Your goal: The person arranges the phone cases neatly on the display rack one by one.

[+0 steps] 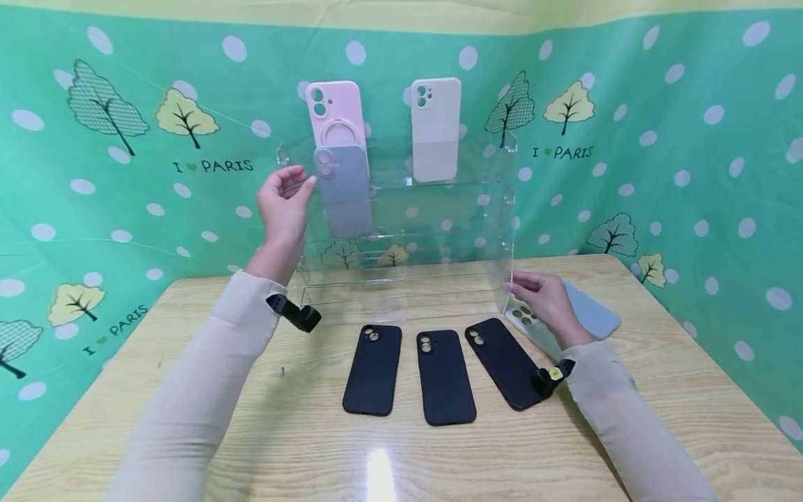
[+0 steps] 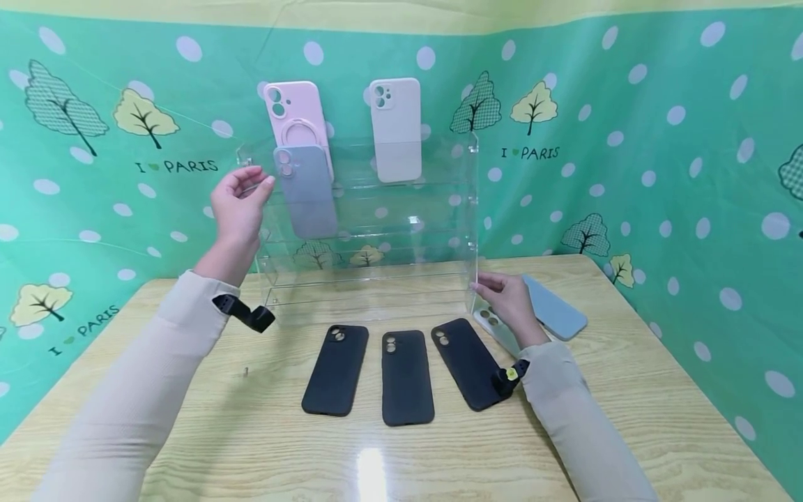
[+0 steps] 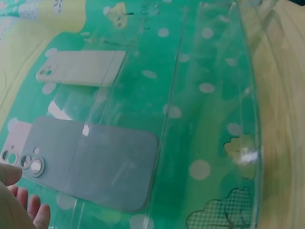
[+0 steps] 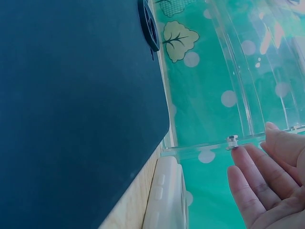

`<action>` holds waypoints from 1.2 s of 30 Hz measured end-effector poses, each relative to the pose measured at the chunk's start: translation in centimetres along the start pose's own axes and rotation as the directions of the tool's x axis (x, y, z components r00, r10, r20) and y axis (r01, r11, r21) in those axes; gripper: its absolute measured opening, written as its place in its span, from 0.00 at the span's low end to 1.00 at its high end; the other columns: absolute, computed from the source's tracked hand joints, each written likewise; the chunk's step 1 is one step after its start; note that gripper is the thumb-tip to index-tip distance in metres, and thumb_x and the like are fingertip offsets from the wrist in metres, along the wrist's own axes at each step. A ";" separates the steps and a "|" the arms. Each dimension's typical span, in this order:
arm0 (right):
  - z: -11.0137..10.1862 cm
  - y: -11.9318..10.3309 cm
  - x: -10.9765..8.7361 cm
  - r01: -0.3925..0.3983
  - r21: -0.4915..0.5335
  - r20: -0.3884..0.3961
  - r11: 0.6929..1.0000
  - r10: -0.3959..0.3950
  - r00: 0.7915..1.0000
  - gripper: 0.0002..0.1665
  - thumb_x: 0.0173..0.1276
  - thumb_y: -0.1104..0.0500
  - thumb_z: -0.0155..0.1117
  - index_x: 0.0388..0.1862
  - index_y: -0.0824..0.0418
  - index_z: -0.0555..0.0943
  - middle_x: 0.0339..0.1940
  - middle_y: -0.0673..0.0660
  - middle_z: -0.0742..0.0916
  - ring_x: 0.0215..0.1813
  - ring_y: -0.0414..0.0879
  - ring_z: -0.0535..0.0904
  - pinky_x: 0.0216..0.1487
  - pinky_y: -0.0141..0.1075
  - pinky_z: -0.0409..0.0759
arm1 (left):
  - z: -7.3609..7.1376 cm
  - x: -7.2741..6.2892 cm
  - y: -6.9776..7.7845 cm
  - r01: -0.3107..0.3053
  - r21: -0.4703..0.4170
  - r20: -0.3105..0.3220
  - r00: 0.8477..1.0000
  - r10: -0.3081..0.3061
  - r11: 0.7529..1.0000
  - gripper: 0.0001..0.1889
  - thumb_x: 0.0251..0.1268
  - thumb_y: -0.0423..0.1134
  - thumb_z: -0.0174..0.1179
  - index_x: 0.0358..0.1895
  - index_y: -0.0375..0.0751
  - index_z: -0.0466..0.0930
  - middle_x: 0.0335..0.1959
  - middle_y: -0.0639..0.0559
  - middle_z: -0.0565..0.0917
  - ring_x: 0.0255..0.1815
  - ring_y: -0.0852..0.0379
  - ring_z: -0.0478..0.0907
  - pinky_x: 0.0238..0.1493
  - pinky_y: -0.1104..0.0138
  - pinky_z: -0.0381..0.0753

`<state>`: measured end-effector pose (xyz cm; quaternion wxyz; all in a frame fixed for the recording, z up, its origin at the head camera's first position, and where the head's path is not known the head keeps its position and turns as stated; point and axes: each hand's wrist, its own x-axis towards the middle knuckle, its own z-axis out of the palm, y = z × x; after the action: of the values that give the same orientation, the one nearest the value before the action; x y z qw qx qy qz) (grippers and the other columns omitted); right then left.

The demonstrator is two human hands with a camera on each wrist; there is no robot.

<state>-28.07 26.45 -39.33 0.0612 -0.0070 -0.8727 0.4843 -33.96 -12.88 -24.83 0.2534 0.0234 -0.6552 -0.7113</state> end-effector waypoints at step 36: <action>-0.1 -0.4 -0.1 -0.001 0.018 0.003 1.000 0.001 1.000 0.28 0.82 0.56 0.64 0.73 0.70 0.77 0.68 0.71 0.84 0.68 0.66 0.82 0.69 0.53 0.84 | -4.3 -15.1 -10.5 0.248 0.377 0.403 0.823 -0.399 0.892 0.30 0.77 0.36 0.64 0.76 0.29 0.67 0.78 0.30 0.69 0.80 0.32 0.63 0.80 0.42 0.68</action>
<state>-27.96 26.27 -38.97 0.0595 -0.0059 -0.8685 0.4921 -22.72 -10.83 -39.81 -0.0461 0.0017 -0.7856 -0.6170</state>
